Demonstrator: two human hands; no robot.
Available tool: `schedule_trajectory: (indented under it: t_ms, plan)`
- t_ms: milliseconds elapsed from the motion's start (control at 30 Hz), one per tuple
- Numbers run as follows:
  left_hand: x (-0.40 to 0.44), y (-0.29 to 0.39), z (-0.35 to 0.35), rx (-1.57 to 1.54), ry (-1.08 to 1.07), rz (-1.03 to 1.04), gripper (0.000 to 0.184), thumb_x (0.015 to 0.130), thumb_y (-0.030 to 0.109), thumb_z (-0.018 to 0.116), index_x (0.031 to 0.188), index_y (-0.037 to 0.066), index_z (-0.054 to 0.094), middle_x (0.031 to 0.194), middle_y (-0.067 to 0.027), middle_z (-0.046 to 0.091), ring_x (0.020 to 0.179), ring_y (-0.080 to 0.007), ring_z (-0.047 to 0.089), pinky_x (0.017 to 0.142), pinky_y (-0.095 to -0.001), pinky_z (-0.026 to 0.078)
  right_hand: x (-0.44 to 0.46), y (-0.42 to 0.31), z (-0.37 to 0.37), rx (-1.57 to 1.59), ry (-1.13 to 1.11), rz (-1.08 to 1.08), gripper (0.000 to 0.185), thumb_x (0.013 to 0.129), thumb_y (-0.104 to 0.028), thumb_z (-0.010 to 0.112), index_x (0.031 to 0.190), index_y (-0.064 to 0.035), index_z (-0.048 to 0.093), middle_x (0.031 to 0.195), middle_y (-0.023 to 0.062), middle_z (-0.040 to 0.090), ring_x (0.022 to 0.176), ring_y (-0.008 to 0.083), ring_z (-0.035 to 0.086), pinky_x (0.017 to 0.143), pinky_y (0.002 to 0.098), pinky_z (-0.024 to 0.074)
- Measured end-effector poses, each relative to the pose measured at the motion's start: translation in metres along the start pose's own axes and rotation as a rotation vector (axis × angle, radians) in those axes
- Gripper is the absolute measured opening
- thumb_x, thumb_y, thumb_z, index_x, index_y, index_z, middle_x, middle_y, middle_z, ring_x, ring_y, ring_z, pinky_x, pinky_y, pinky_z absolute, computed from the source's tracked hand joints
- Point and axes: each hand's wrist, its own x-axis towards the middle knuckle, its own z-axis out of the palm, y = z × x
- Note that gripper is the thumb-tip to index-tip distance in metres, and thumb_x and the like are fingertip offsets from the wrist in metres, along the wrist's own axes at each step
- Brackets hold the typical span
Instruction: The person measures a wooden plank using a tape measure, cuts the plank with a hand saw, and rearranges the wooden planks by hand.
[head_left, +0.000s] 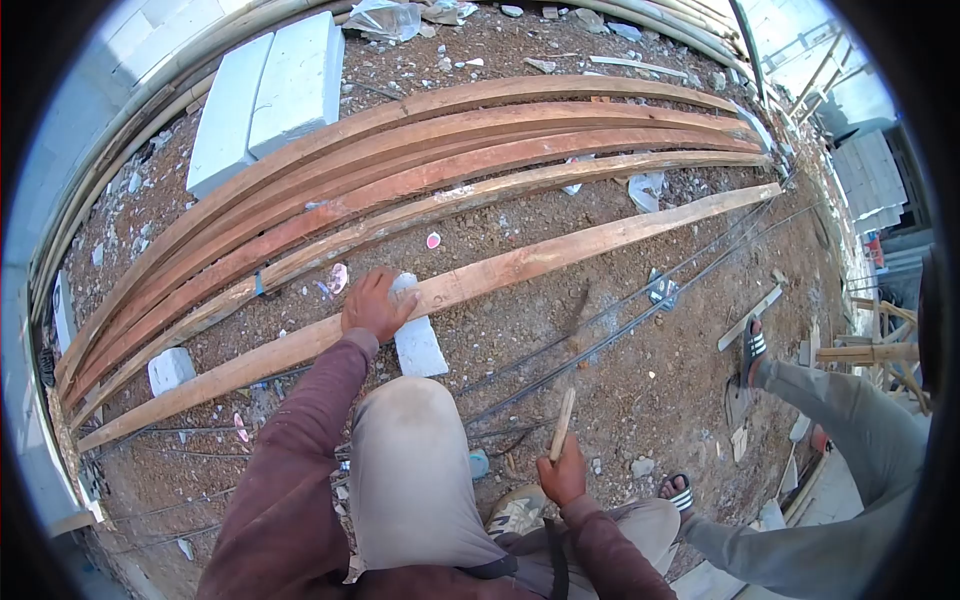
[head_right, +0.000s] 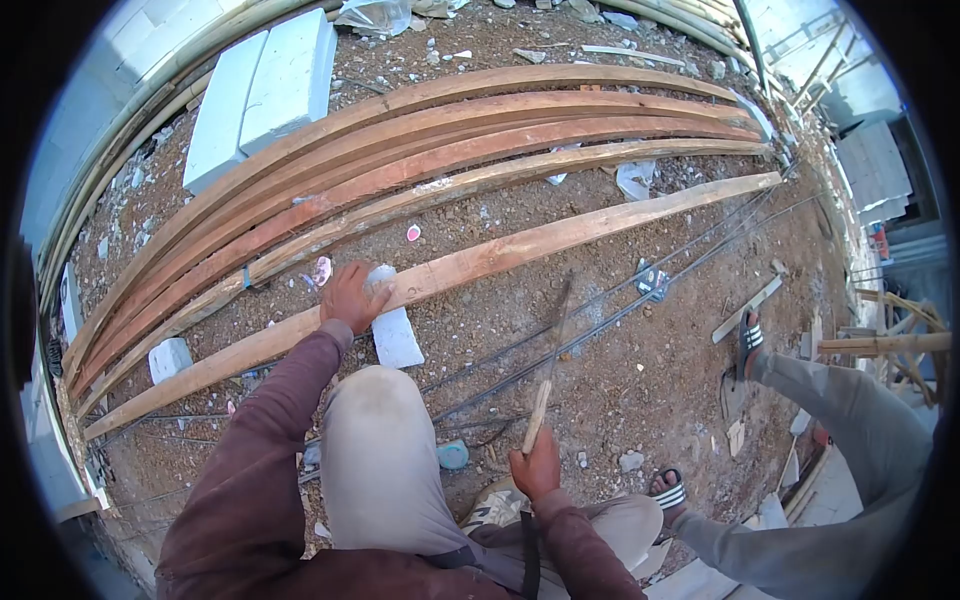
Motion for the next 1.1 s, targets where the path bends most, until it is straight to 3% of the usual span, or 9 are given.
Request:
schedule_trajectory:
  t_ms: [67,133,233,267,367,400,600,1100]
  plan:
    - [-0.001,0.003,-0.005,0.025,-0.015,0.01,0.052,0.087,0.048,0.068,0.122,0.009,0.066,0.122,-0.0098,0.062,0.116,-0.031,0.056,0.101,-0.0449,0.046,-0.012,-0.015,-0.044,0.238,0.241,-0.038,0.014,0.094,-0.017,0.063,0.094,-0.0057,0.055,0.075,0.0061,0.056,0.069,0.021,0.059,0.065,0.0349,0.0467]
    - [0.0,0.0,0.001,0.077,-0.023,0.065,0.046,0.09,0.045,0.066,0.118,0.009,0.067,0.121,-0.0099,0.062,0.117,-0.0308,0.056,0.101,-0.0458,0.045,-0.027,-0.053,-0.098,0.559,0.336,0.191,0.021,0.098,-0.023,0.059,0.09,-0.005,0.054,0.073,0.0057,0.054,0.067,0.0128,0.055,0.062,0.0306,0.0443]
    - [0.017,0.004,0.009,0.08,-0.017,0.174,0.04,0.094,0.041,0.06,0.115,0.007,0.068,0.12,-0.0133,0.064,0.116,-0.0328,0.057,0.098,-0.0466,0.046,-0.055,-0.064,-0.12,0.542,0.39,-0.083,0.023,0.102,-0.024,0.055,0.092,-0.0039,0.056,0.07,0.001,0.054,0.06,0.0093,0.051,0.056,0.0288,0.0416]
    - [0.024,0.01,0.014,0.063,-0.017,0.21,0.04,0.096,0.04,0.058,0.114,0.006,0.068,0.119,-0.015,0.065,0.115,-0.0338,0.059,0.097,-0.0468,0.046,-0.058,-0.072,-0.125,0.551,0.359,-0.077,0.023,0.102,-0.024,0.055,0.092,-0.0036,0.057,0.069,0.0004,0.054,0.059,0.0092,0.05,0.055,0.0286,0.0408]
    - [0.046,0.037,0.026,-0.128,-0.26,-0.068,0.042,0.099,0.04,0.051,0.109,0.005,0.071,0.114,-0.0197,0.068,0.11,-0.0375,0.063,0.095,-0.0487,0.047,-0.067,-0.099,-0.111,0.554,0.239,-0.039,0.024,0.102,-0.024,0.054,0.091,-0.0029,0.059,0.069,-0.0009,0.053,0.059,0.009,0.049,0.054,0.0281,0.0388]
    - [0.047,0.053,0.011,-0.041,-0.279,-0.067,0.047,0.101,0.043,0.046,0.098,0.005,0.073,0.099,-0.0218,0.071,0.098,-0.0404,0.066,0.093,-0.0511,0.048,-0.051,-0.111,-0.1,0.542,0.191,-0.044,0.024,0.102,-0.023,0.055,0.09,-0.0029,0.059,0.069,-0.0011,0.053,0.059,0.0089,0.048,0.054,0.0281,0.0385]
    - [0.048,0.05,0.022,-0.055,-0.212,-0.06,0.052,0.101,0.046,0.046,0.081,0.006,0.071,0.087,-0.0197,0.071,0.089,-0.0399,0.067,0.089,-0.0515,0.049,0.007,-0.129,-0.039,0.571,0.03,-0.112,0.019,0.098,-0.019,0.063,0.09,-0.0021,0.06,0.065,0.002,0.05,0.058,0.008,0.046,0.053,0.0288,0.0364]
    - [0.052,0.052,0.017,-0.024,-0.261,-0.076,0.054,0.1,0.047,0.045,0.077,0.006,0.072,0.086,-0.019,0.071,0.089,-0.0385,0.067,0.091,-0.0508,0.047,-0.013,-0.129,-0.065,0.421,-0.021,-0.182,0.019,0.096,-0.017,0.064,0.085,-0.0026,0.058,0.062,0.0032,0.048,0.057,0.0098,0.048,0.052,0.0313,0.0391]
